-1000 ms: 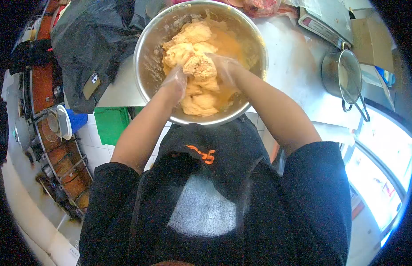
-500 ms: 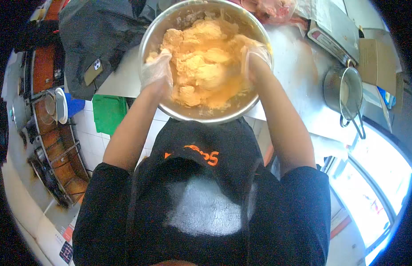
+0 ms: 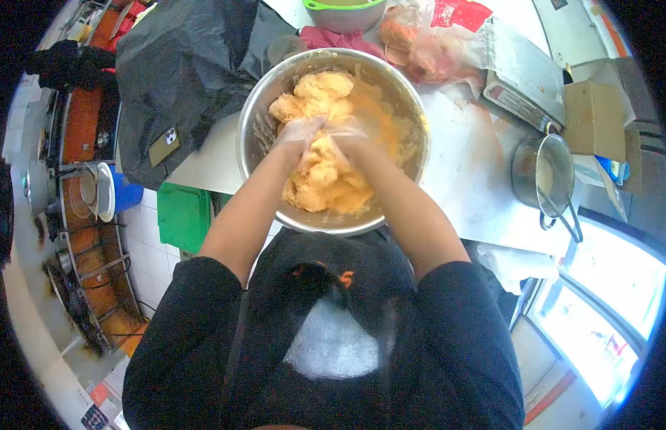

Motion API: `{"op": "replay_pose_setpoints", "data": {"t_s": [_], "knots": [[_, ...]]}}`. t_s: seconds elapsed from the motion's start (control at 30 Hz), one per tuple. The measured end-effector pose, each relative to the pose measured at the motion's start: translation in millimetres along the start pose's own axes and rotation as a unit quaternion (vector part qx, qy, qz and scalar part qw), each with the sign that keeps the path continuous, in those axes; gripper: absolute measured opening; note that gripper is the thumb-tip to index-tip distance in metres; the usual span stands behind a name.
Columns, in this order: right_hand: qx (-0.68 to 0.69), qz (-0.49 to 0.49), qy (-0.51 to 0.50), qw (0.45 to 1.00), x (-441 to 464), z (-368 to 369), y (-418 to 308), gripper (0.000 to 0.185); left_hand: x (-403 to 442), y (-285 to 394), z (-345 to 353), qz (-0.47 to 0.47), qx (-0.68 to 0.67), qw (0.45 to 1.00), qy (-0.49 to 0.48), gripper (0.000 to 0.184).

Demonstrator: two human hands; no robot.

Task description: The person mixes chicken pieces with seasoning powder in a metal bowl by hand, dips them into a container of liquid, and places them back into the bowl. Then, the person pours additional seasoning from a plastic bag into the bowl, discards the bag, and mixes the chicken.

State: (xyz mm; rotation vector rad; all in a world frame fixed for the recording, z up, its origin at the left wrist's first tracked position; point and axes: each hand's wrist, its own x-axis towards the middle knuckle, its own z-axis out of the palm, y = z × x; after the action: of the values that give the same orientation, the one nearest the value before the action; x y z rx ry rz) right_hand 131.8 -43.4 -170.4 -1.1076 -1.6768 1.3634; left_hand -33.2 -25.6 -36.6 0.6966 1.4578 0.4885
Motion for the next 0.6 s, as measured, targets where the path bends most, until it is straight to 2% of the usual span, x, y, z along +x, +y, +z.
{"op": "replay_pose_setpoints", "data": {"t_s": [0.03, 0.07, 0.1, 0.13, 0.2, 0.23, 0.27, 0.33, 0.37, 0.4, 0.43, 0.47, 0.5, 0.53, 0.6], "knots": [[0.008, 0.106, 0.004, 0.994, 0, 0, -20, 0.032, -6, 4, -3, -0.001, 0.071, 0.997, 0.004, 0.054], [0.020, 0.153, 0.017, 0.988, -4, -5, -52, 0.032, -15, 10, -3, -0.002, 0.143, 0.990, 0.008, 0.049], [0.035, 0.200, 0.031, 0.979, -8, -11, -86, 0.032, -51, 42, 2, 0.052, 0.311, 0.948, 0.036, 0.041], [0.049, 0.245, 0.046, 0.967, -12, -17, -120, 0.032, -62, 45, 1, 0.087, 0.343, 0.934, 0.049, 0.040], [-0.048, 0.232, 0.131, 0.963, -21, -22, -164, 0.025, -61, 31, -3, 0.128, 0.255, 0.956, 0.067, 0.040], [-0.022, 0.166, 0.136, 0.976, -24, -27, -159, 0.028, -56, 23, -6, 0.132, 0.181, 0.971, 0.084, 0.039], [-0.023, 0.166, 0.134, 0.977, -21, -34, -164, 0.028, -48, 15, -8, 0.132, 0.093, 0.982, 0.101, 0.039], [-0.065, 0.283, 0.156, 0.944, -7, -53, -211, 0.031, -29, 2, -16, 0.136, -0.095, 0.980, 0.112, 0.039], [0.061, 0.222, 0.180, 0.956, -4, -64, -165, 0.030, -19, -4, -19, 0.140, -0.160, 0.971, 0.106, 0.038], [-0.088, 0.254, 0.197, 0.943, 7, -72, -185, 0.029, -8, -10, -23, 0.142, -0.204, 0.964, 0.097, 0.038], [-0.272, 0.275, 0.141, 0.911, 21, -85, -134, 0.024, 2, -12, -24, 0.142, -0.219, 0.961, 0.094, 0.038], [-0.446, 0.286, 0.082, 0.844, 31, -101, -59, 0.022, 7, -6, -18, 0.055, -0.194, 0.967, 0.157, 0.046], [-0.202, 0.193, 0.077, 0.957, 31, -101, -55, 0.030, -2, 8, -11, 0.028, -0.192, 0.968, 0.159, 0.057], [-0.202, 0.187, 0.077, 0.958, 38, -96, -51, 0.030, 4, 12, -13, 0.033, -0.193, 0.967, 0.162, 0.057], [-0.070, 0.259, 0.087, 0.959, 54, -84, -51, 0.029, 15, 27, -19, -0.011, -0.034, 0.982, 0.187, 0.075]]}}
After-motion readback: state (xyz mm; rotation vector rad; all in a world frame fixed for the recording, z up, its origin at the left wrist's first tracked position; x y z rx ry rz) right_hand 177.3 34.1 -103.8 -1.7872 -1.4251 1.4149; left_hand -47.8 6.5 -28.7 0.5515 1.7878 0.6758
